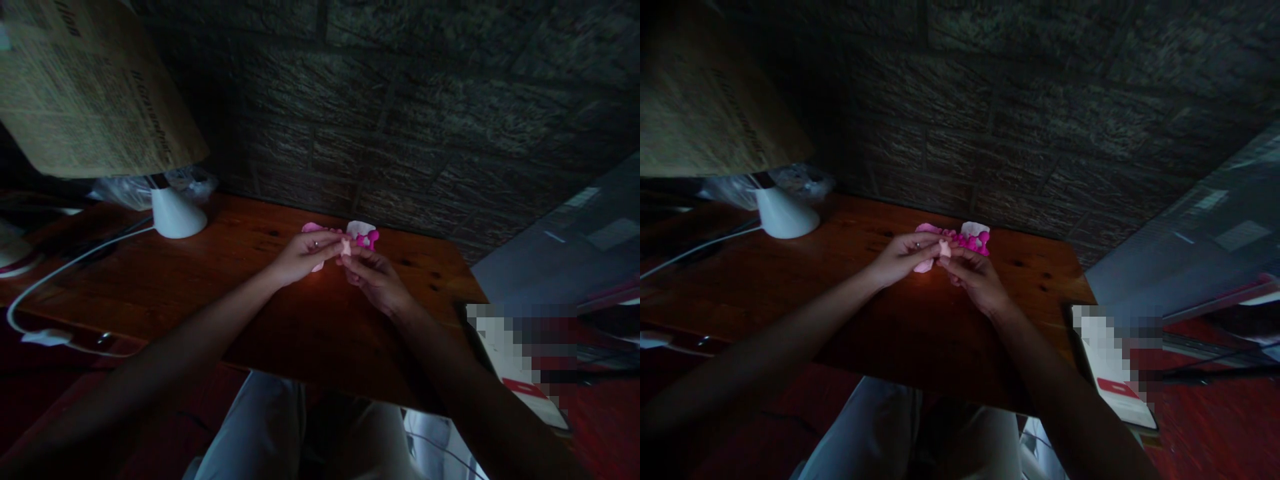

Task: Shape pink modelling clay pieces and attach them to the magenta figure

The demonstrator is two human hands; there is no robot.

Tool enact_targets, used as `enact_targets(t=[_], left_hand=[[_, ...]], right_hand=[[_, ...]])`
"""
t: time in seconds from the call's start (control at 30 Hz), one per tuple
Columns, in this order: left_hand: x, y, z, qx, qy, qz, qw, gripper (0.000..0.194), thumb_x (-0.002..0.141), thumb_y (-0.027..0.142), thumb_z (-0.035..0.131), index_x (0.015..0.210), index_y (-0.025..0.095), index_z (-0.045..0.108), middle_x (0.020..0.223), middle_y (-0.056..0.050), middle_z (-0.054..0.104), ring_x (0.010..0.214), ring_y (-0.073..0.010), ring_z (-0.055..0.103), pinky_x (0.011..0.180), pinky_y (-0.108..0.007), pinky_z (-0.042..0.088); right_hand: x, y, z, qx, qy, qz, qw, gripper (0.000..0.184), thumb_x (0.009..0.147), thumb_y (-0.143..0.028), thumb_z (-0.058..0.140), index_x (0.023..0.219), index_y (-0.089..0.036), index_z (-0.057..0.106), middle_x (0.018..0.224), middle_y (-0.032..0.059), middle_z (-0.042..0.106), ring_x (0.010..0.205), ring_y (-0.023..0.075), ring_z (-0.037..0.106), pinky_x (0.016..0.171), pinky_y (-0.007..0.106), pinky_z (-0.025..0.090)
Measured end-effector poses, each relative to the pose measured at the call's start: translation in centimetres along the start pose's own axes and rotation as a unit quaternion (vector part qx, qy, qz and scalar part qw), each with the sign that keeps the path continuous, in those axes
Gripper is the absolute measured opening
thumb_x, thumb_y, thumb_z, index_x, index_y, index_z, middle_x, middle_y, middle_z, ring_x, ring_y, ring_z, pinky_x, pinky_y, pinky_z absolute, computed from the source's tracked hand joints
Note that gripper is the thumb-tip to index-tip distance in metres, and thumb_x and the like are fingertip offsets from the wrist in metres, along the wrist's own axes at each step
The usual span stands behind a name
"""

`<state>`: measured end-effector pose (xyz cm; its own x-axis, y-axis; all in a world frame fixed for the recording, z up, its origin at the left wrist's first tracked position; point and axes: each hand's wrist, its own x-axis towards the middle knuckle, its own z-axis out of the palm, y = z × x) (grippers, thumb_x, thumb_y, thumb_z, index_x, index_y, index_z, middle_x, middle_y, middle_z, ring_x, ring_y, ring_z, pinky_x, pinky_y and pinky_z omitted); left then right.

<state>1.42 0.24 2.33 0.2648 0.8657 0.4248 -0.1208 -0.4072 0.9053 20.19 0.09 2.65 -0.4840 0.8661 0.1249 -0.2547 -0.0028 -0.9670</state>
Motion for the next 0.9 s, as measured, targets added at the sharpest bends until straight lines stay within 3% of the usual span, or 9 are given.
enact_targets(t=[0.1, 0.23, 0.4, 0.53, 0.67, 0.8, 0.9], left_hand=[[0.0, 0.3, 0.3, 0.06, 0.008, 0.006, 0.998, 0.037, 0.09, 0.047, 0.073, 0.109, 0.017, 0.08, 0.114, -0.012, 0.079, 0.116, -0.0238, 0.07, 0.1, -0.037, 0.054], [-0.2, 0.5, 0.6, 0.065, -0.004, 0.015, 0.998, 0.038, 0.088, 0.047, 0.075, 0.11, 0.016, 0.079, 0.116, -0.013, 0.079, 0.115, -0.0237, 0.071, 0.104, -0.039, 0.054], [-0.3, 0.8, 0.8, 0.08, -0.002, 0.021, 0.997, 0.032, 0.089, 0.045, 0.073, 0.101, 0.016, 0.08, 0.1, -0.01, 0.081, 0.104, -0.0219, 0.072, 0.095, -0.035, 0.056], [-0.2, 1.3, 0.6, 0.092, 0.005, 0.033, 0.995, 0.032, 0.093, 0.047, 0.068, 0.093, 0.016, 0.079, 0.087, -0.007, 0.078, 0.095, -0.0192, 0.071, 0.083, -0.029, 0.056], [-0.2, 1.2, 0.4, 0.064, 0.0, 0.019, 0.998, 0.034, 0.091, 0.048, 0.071, 0.096, 0.015, 0.078, 0.081, -0.005, 0.074, 0.075, -0.0144, 0.067, 0.066, -0.024, 0.052], [-0.3, 0.8, 0.4, -0.003, -0.029, -0.018, 0.999, 0.033, 0.089, 0.047, 0.074, 0.092, 0.014, 0.076, 0.069, -0.002, 0.068, 0.061, -0.0115, 0.061, 0.057, -0.023, 0.048], [-0.2, 0.4, 0.3, -0.08, -0.037, -0.027, 0.996, 0.034, 0.088, 0.048, 0.076, 0.093, 0.014, 0.076, 0.074, -0.003, 0.07, 0.063, -0.012, 0.065, 0.059, -0.025, 0.052]], right_hand=[[0.1, 0.1, -0.3, -0.06, 0.023, -0.03, 0.997, 0.033, 0.072, -0.05, 0.088, 0.084, -0.022, 0.076, 0.071, -0.0022, 0.066, 0.055, 0.0081, 0.042, 0.052, 0.024, 0.035], [-0.1, -0.2, -0.3, -0.148, 0.032, -0.067, 0.986, 0.032, 0.076, -0.049, 0.085, 0.082, -0.02, 0.073, 0.069, -0.0019, 0.065, 0.058, 0.0104, 0.05, 0.058, 0.027, 0.044], [-0.2, -0.3, 0.1, -0.192, 0.039, -0.092, 0.976, 0.035, 0.078, -0.052, 0.083, 0.079, -0.02, 0.07, 0.07, -0.0018, 0.065, 0.061, 0.0115, 0.055, 0.061, 0.028, 0.048], [-0.2, -0.3, 0.1, -0.173, 0.033, -0.062, 0.982, 0.033, 0.077, -0.052, 0.083, 0.088, -0.021, 0.074, 0.078, -0.0003, 0.07, 0.063, 0.0112, 0.055, 0.061, 0.027, 0.048], [-0.3, -0.3, -0.1, -0.148, -0.016, -0.028, 0.988, 0.034, 0.084, -0.053, 0.077, 0.099, -0.023, 0.077, 0.082, 0.0001, 0.071, 0.063, 0.0102, 0.054, 0.059, 0.026, 0.046], [-0.5, -0.3, 0.0, -0.151, -0.058, -0.019, 0.987, 0.038, 0.089, -0.057, 0.07, 0.09, -0.021, 0.077, 0.068, -0.0011, 0.064, 0.06, 0.0105, 0.053, 0.059, 0.026, 0.045], [-0.6, -0.4, 0.0, -0.146, -0.064, -0.039, 0.986, 0.036, 0.091, -0.055, 0.069, 0.086, -0.02, 0.076, 0.067, -0.0014, 0.063, 0.059, 0.01, 0.052, 0.06, 0.026, 0.045]])
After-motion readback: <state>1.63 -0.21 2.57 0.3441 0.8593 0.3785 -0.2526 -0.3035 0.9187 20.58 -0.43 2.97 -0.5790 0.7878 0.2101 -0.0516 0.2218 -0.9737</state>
